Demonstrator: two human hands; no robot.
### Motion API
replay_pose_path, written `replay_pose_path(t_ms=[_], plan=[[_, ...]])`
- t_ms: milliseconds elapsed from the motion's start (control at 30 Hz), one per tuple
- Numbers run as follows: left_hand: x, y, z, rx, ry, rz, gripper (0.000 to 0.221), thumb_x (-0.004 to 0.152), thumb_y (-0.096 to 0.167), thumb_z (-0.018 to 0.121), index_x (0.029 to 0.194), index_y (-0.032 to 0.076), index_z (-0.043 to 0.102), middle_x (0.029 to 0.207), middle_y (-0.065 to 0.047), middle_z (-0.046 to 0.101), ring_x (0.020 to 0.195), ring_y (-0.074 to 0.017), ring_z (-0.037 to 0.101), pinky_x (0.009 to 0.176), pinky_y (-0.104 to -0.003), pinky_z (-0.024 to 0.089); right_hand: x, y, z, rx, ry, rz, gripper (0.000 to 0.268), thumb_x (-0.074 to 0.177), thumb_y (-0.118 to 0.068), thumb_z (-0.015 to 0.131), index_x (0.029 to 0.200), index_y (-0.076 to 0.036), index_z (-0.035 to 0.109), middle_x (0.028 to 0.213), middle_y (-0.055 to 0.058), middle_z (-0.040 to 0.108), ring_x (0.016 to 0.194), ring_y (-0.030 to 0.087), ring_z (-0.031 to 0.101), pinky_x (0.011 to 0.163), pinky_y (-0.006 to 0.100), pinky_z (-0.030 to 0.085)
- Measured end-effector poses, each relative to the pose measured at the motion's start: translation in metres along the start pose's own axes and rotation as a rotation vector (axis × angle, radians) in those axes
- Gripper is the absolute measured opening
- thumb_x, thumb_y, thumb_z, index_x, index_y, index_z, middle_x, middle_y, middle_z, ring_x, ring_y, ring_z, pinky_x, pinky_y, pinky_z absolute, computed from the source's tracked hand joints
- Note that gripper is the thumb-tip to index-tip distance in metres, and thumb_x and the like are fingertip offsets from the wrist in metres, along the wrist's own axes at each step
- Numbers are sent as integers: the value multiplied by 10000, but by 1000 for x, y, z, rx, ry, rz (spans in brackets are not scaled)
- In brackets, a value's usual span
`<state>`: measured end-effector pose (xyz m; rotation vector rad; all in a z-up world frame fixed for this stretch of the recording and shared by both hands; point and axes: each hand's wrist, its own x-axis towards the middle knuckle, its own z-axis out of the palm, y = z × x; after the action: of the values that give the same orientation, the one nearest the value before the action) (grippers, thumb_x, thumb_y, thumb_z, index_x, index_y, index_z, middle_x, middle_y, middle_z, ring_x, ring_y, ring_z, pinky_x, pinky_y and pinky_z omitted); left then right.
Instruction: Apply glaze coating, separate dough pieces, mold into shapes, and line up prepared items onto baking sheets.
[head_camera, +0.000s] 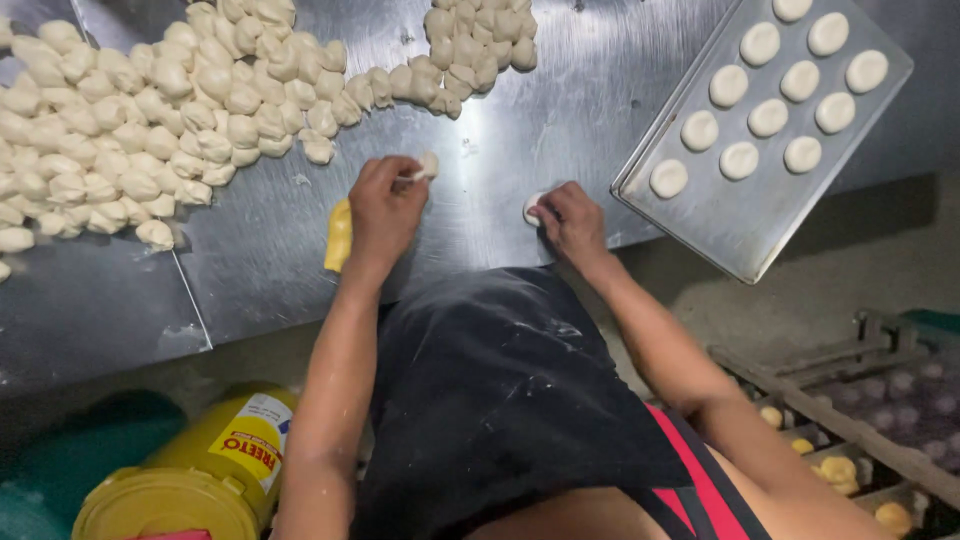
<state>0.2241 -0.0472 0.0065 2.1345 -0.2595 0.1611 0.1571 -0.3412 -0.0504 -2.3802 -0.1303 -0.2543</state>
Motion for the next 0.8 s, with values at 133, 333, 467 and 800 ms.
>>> replay_pose_path(t_ms=[133,333,467,800], plan=[[-60,-36,-31,-520,-88,-417,163,957,-11,706,1091,19,618,972,-94,705,828,-188,740,695,-297,605,29,11,-11,-182,-259,229,303,840,-373,829,881,-75,789,879,150,672,788,319,670,673,433,509],[-110,-57,-90,-851,77,-631,279,1020,-47,616,1262,-12,481,1158,-172,648,949,-229,731,798,-367,663,43,3,42,-780,10,-44,813,949,-600,678,1501,-30,503,1528,340,357,1410,529,326,1050,771,167],[-109,-54,-115,-835,83,-667,420,978,-59,611,1374,-22,476,1195,-134,644,1006,-229,709,838,-366,652,49,-6,47,-624,-143,131,832,1045,-616,578,1659,-150,264,1689,250,143,1572,447,86,1126,796,-43],[-89,-43,-65,-938,1,-648,386,915,-73,704,1294,-85,637,1171,-134,715,1019,-219,715,893,-353,647,-84,19,3,263,-85,215,301,980,-108,708,1274,-47,706,1346,168,702,1374,307,604,1281,534,274]])
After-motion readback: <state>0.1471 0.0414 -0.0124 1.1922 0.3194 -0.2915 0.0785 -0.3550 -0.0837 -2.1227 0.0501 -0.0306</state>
